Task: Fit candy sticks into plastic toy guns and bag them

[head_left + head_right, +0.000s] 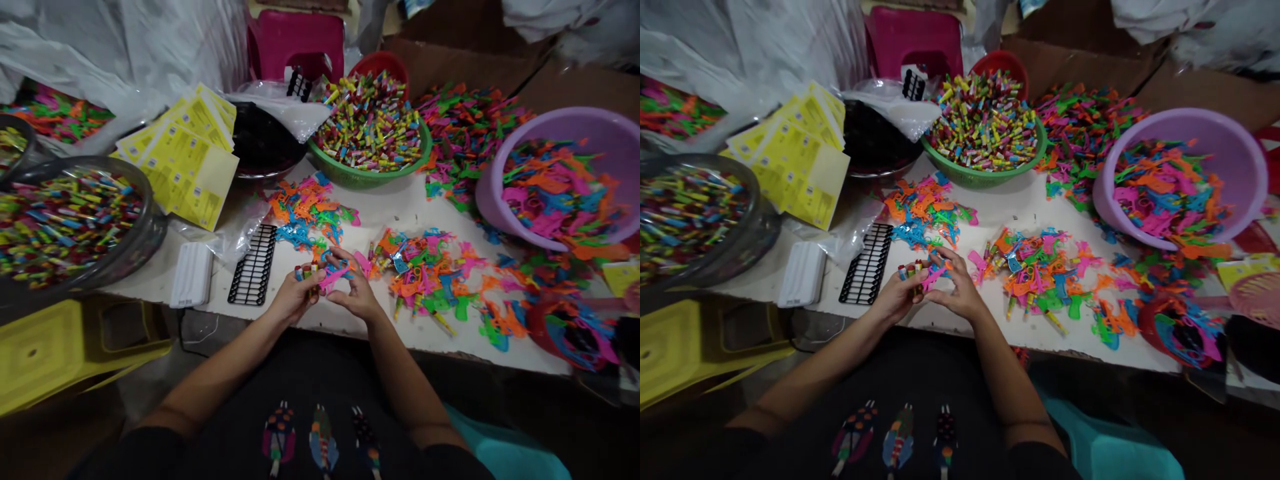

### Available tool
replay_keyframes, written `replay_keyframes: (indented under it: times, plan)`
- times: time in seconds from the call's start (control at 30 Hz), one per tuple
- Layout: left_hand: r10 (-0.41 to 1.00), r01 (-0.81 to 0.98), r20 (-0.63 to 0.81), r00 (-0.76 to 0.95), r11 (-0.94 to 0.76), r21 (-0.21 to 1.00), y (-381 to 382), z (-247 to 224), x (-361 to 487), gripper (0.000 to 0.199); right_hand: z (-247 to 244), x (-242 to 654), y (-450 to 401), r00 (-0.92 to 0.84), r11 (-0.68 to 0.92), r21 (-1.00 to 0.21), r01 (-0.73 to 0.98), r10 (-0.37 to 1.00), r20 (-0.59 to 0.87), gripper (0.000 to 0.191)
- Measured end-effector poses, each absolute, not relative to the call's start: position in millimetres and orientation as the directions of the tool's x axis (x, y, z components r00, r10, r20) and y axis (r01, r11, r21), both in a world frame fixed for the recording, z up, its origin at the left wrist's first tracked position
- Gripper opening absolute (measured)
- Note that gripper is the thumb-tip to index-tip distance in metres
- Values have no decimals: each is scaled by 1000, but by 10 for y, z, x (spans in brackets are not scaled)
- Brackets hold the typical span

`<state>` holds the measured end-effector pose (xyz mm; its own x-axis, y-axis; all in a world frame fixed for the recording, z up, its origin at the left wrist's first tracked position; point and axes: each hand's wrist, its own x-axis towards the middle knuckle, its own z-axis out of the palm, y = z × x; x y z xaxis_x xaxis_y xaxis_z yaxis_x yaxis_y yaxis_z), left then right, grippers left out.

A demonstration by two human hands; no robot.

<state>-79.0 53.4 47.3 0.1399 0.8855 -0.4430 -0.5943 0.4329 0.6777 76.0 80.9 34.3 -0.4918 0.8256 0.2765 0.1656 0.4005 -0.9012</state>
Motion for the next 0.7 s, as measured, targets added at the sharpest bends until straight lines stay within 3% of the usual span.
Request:
replay_keyframes:
  times: [0.13,0.2,0.27,0.37,0.53,0.7]
  plan:
    - [909,-565,-406,89,382,731,492,487,-761,44,396,780,815,-563,481,-850,215,772,294,58]
    - [893,-546,-420,161,435,716,489,489,-763,43,396,814,831,-524,506,-813,289,794,308,54]
    - [866,-526,-437,242,496,691,504,500,-773,43,371,832,839,-448,484,-817,314,834,322,38]
    - [854,-498,-453,256,519,695,536,517,-788,44,296,793,815,-283,316,-921,229,926,248,21]
    - [907,-338,-398,134,420,842,500,478,-780,47,199,645,726,112,-30,-998,-49,993,-35,29]
    - [945,-139,-323,55,327,935,419,459,-732,46,305,552,669,69,-57,-996,-72,996,-62,28]
